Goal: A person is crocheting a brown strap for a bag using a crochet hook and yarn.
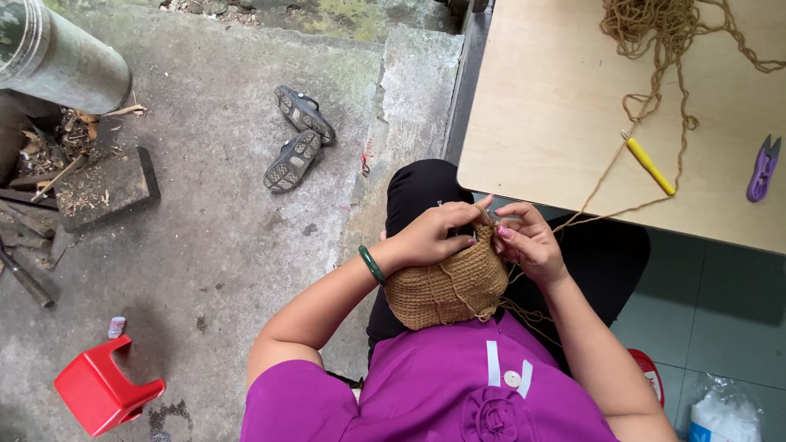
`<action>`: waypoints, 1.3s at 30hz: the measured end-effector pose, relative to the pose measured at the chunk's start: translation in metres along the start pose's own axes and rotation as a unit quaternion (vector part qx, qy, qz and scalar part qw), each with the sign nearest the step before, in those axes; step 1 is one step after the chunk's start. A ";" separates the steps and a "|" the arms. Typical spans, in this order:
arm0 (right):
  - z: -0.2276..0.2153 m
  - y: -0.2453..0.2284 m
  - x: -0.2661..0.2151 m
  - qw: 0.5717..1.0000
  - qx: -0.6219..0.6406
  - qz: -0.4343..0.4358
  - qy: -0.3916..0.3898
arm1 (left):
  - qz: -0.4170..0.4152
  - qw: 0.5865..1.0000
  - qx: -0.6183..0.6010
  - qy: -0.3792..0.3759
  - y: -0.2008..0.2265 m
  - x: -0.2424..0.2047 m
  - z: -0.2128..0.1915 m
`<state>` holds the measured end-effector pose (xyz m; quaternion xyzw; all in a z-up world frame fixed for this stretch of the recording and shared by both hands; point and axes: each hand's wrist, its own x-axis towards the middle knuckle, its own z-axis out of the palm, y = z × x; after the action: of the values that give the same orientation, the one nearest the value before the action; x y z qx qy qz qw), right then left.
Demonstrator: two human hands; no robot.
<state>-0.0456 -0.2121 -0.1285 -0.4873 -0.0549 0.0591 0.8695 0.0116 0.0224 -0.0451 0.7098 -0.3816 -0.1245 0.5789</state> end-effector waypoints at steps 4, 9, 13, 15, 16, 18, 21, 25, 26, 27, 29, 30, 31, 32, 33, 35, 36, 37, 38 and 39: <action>0.011 -0.014 -0.006 0.998 -0.058 -0.004 -0.017 | -0.011 1.000 0.003 -0.019 0.010 0.001 0.000; 0.012 -0.033 -0.008 0.992 -0.120 -0.020 -0.045 | -0.023 0.996 -0.078 -0.042 0.028 0.006 0.005; 0.034 -0.096 0.000 0.955 -0.249 -0.062 -0.147 | -0.018 0.991 -0.117 -0.070 0.068 0.019 -0.009; 0.032 -0.119 -0.001 0.919 -0.339 -0.088 -0.182 | -0.013 0.993 -0.094 -0.073 0.075 0.017 -0.011; 0.031 -0.130 -0.003 0.872 -0.425 -0.112 -0.215 | -0.008 0.995 -0.072 -0.075 0.078 0.016 -0.012; 0.035 -0.154 -0.003 0.790 -0.539 -0.129 -0.263 | -0.015 0.992 -0.019 -0.123 0.078 0.017 -0.016; 0.043 -0.175 -0.006 0.635 -0.689 -0.149 -0.315 | -0.002 0.984 0.054 -0.168 0.077 0.017 -0.015; 0.058 -0.185 -0.010 0.541 -0.765 -0.173 -0.305 | 0.019 0.985 0.079 -0.155 0.079 0.016 -0.014; 0.065 -0.186 -0.012 0.540 -0.765 -0.173 -0.306 | 0.019 0.985 0.079 -0.155 0.078 0.014 -0.012; 0.071 -0.188 -0.013 0.537 -0.770 -0.198 -0.281 | 0.021 0.984 0.090 -0.152 0.077 0.014 -0.011; 0.080 -0.187 -0.017 0.533 -0.775 -0.222 -0.257 | 0.022 0.984 0.102 -0.147 0.074 0.012 -0.006; 0.082 -0.186 -0.020 0.521 -0.786 -0.228 -0.242 | 0.035 0.984 0.113 -0.133 0.073 0.011 -0.003; 0.084 -0.184 -0.023 0.508 -0.797 -0.235 -0.227 | 0.048 0.984 0.125 -0.119 0.072 0.011 0.000; 0.085 -0.183 -0.027 0.509 -0.797 -0.235 -0.227 | 0.047 0.984 0.126 -0.119 0.073 0.009 0.004; 0.085 -0.181 -0.031 0.495 -0.808 -0.239 -0.212 | 0.026 0.983 0.143 -0.112 0.073 0.008 0.007; 0.090 -0.180 -0.037 0.481 -0.820 -0.242 -0.196 | 0.006 0.981 0.160 -0.108 0.073 0.005 0.014; 0.094 -0.181 -0.040 0.464 -0.829 -0.252 -0.188 | 0.014 0.977 0.188 -0.094 0.073 0.003 0.018; 0.097 -0.181 -0.042 0.446 -0.837 -0.261 -0.181 | 0.021 0.973 0.217 -0.079 0.072 0.001 0.022; 0.094 -0.175 -0.046 0.447 -0.837 -0.260 -0.179 | 0.022 0.973 0.217 -0.082 0.077 0.002 0.026; 0.092 -0.168 -0.050 0.459 -0.835 -0.270 -0.139 | 0.040 0.968 0.245 -0.030 0.081 0.003 0.029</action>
<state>-0.1005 -0.2295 0.0610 -0.9267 -0.3269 -0.1853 0.0005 -0.0366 -0.0033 0.0215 0.8102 -0.4457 -0.0252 0.3799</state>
